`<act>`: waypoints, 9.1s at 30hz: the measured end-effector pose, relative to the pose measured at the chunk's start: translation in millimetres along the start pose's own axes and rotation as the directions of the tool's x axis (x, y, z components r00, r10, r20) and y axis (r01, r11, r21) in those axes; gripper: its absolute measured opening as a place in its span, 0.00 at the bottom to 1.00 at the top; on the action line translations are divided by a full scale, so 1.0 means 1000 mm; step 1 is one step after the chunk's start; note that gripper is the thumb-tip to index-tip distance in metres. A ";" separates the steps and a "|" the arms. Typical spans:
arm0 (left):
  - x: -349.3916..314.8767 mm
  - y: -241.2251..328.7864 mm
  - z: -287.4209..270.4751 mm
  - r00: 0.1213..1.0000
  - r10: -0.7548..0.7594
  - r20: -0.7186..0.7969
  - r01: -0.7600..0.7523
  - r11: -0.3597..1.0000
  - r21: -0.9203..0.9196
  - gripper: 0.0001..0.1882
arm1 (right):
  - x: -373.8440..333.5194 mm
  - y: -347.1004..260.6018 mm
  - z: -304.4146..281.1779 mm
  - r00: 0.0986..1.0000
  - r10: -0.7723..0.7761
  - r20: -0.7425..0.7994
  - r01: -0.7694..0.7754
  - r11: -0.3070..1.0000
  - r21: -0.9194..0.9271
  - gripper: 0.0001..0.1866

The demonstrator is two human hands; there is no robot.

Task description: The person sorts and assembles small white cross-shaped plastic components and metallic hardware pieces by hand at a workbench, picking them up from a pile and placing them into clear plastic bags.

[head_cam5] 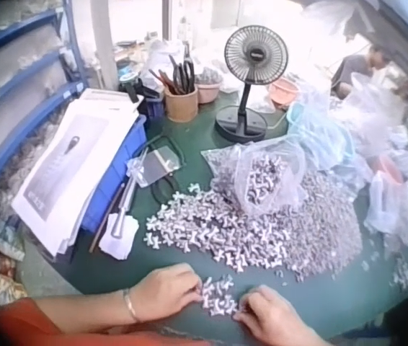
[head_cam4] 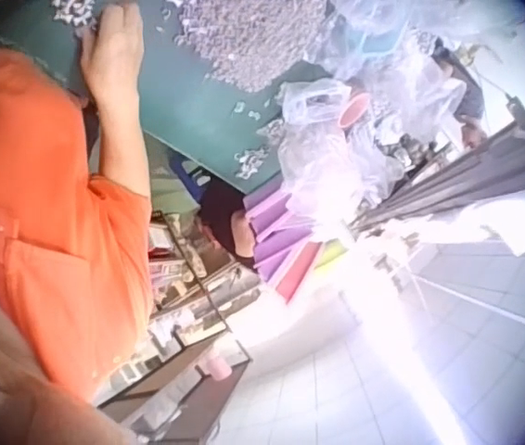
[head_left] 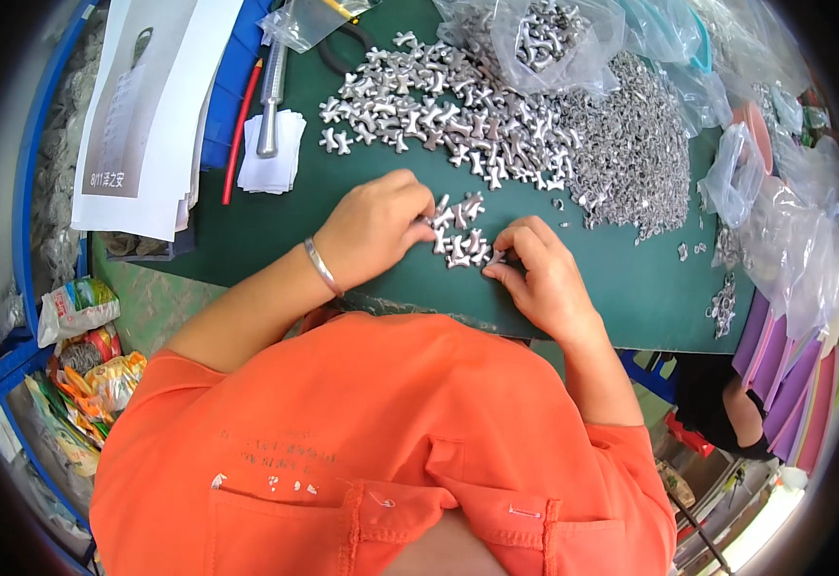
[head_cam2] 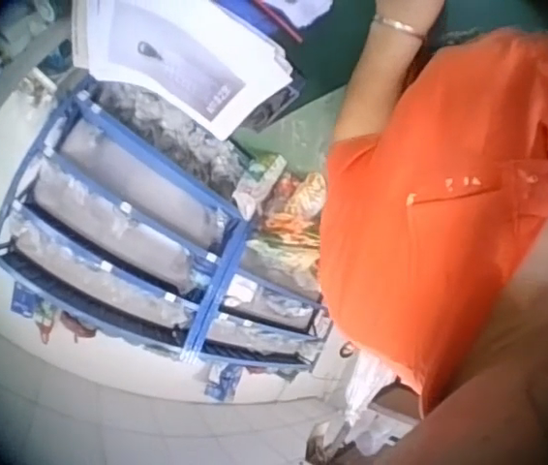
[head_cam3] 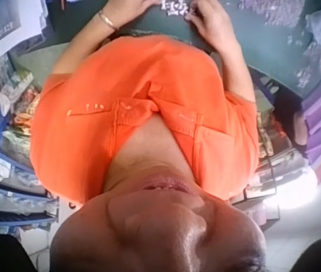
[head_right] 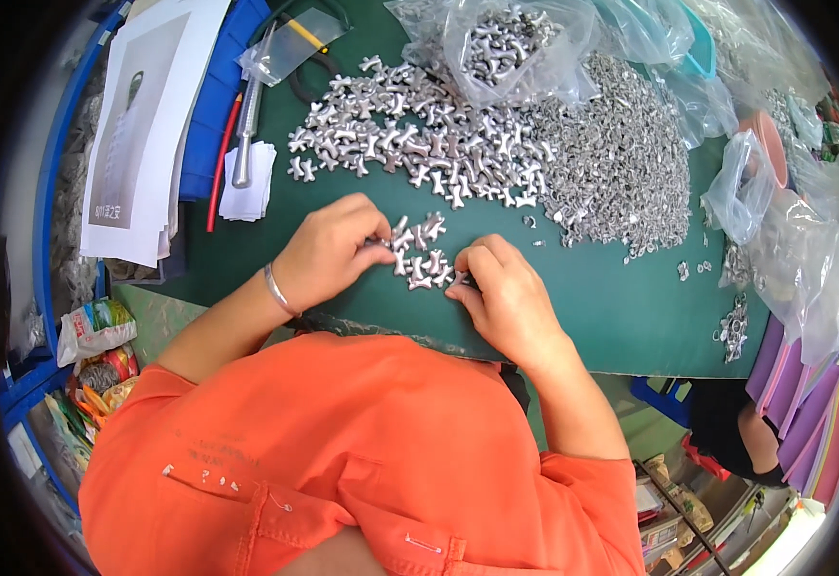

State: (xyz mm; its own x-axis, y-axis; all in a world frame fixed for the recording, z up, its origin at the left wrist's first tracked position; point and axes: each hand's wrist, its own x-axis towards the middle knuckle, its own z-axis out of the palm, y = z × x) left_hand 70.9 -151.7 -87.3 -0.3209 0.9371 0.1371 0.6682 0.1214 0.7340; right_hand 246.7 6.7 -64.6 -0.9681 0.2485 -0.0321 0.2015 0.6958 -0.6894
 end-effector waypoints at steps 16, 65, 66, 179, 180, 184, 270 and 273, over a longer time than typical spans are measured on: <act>-0.001 0.014 -0.014 0.855 -0.462 0.235 0.342 0.162 -0.926 0.06 | 0.004 0.024 0.003 0.974 0.207 0.093 -0.025 -0.307 0.951 0.08; 0.005 0.010 -0.003 0.894 -0.443 0.069 0.377 0.661 -0.649 0.09 | 0.030 0.005 0.014 0.946 0.144 -0.290 -0.088 0.976 0.198 0.07; 0.005 0.009 -0.003 0.902 -0.427 0.067 0.354 0.640 -0.682 0.10 | 0.028 0.010 0.016 0.933 0.228 -0.277 -0.108 0.914 0.390 0.06; 0.008 0.026 0.006 0.950 -0.191 0.248 0.272 0.897 -0.348 0.06 | 0.003 0.031 -0.009 0.976 0.162 0.145 -0.119 -0.160 0.980 0.09; 0.006 0.023 0.014 0.982 -0.062 0.176 0.100 0.971 -0.217 0.07 | 0.004 0.028 -0.010 0.967 0.194 0.165 -0.125 -0.202 0.971 0.09; 0.009 0.020 0.025 0.980 0.071 0.187 -0.048 0.991 -0.128 0.08 | 0.006 0.024 -0.005 0.971 0.190 0.142 -0.119 -0.128 0.985 0.11; 0.014 -0.002 0.004 0.984 -0.121 -0.128 0.097 0.979 -0.181 0.12 | 0.039 0.036 -0.006 0.869 -0.084 -0.487 -0.016 0.980 -0.198 0.07; 0.013 0.007 -0.002 0.970 0.061 -0.235 -0.020 0.985 0.173 0.12 | 0.030 0.025 0.001 0.879 -0.067 -0.473 0.074 0.997 -0.005 0.05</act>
State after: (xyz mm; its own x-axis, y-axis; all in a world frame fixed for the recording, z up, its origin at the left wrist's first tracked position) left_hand 69.8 -139.4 -78.7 -0.4287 0.8395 0.3339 0.7803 0.1577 0.6052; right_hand 222.4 30.6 -83.7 -0.7938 0.4900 0.3603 0.1301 0.7155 -0.6864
